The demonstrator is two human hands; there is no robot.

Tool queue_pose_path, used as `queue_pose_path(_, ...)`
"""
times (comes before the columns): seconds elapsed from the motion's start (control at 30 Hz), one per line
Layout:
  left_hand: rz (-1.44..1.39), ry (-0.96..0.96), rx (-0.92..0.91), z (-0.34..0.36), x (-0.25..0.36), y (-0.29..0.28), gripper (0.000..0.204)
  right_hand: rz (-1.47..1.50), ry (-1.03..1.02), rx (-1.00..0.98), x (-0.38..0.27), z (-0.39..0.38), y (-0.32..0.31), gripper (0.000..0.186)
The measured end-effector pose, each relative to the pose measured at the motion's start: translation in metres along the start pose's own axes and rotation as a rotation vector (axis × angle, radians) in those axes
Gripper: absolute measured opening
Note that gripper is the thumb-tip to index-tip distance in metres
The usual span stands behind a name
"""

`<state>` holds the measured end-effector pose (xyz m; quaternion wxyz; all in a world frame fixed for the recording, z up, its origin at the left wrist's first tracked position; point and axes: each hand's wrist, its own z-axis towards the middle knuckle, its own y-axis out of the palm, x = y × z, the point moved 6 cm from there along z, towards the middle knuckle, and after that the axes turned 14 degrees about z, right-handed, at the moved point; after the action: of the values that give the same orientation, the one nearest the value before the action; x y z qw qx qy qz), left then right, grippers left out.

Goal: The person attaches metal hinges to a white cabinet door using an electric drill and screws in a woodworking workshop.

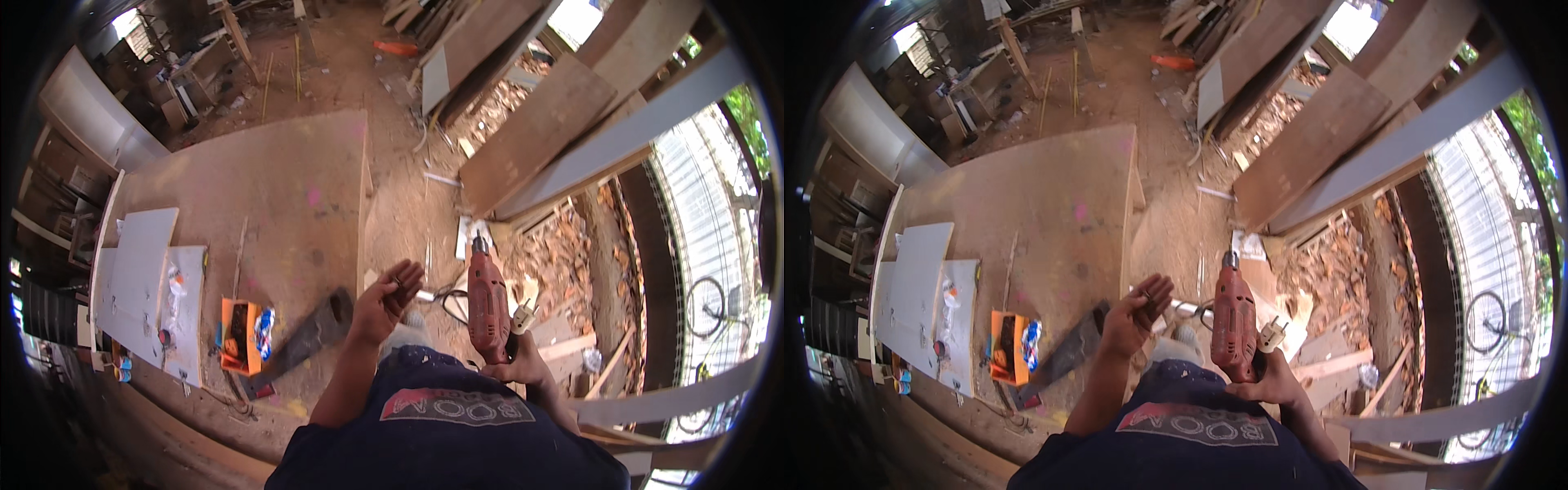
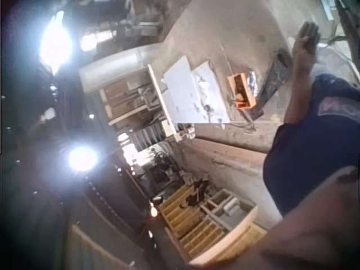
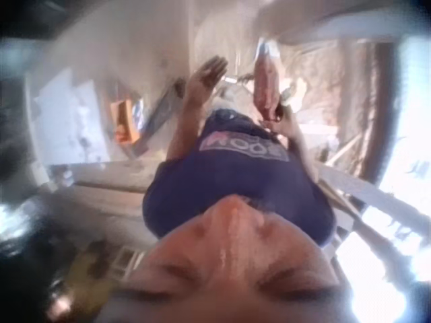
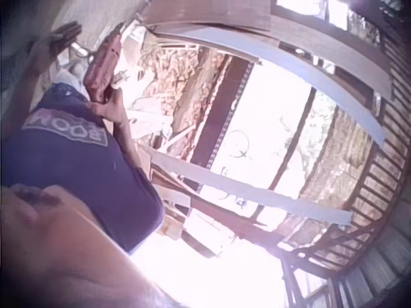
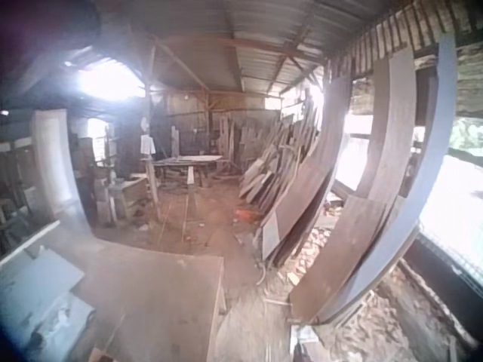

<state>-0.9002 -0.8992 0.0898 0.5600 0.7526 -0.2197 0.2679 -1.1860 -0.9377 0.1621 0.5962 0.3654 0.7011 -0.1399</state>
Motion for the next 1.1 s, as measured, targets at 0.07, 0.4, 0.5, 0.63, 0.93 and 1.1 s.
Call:
queue_pose_path(0.07,0.056,0.021,-0.01,0.038,0.026,0.002,0.053,0.053,-0.075,0.016,-0.02,0.038,-0.012,0.105)
queue_pose_path(0.4,0.159,0.053,0.393,0.173,0.084,-0.106,0.036,-0.037,-0.097,-0.069,-0.117,0.212,-0.054,0.096)
queue_pose_path(0.5,0.121,0.053,0.484,0.221,0.09,-0.139,0.036,-0.071,-0.151,-0.101,-0.128,0.279,-0.089,0.097)
queue_pose_path(0.63,0.122,0.167,0.553,0.288,0.118,-0.166,0.037,-0.042,-0.121,-0.255,-0.154,0.39,-0.122,0.111)
queue_pose_path(0.93,0.15,0.216,0.771,0.433,0.206,-0.158,0.032,0.101,-0.094,-0.36,-0.224,0.619,-0.203,0.111)
queue_pose_path(1.1,0.122,0.266,0.894,0.49,0.229,-0.177,0.027,0.122,-0.127,-0.384,-0.259,0.718,-0.222,0.104)
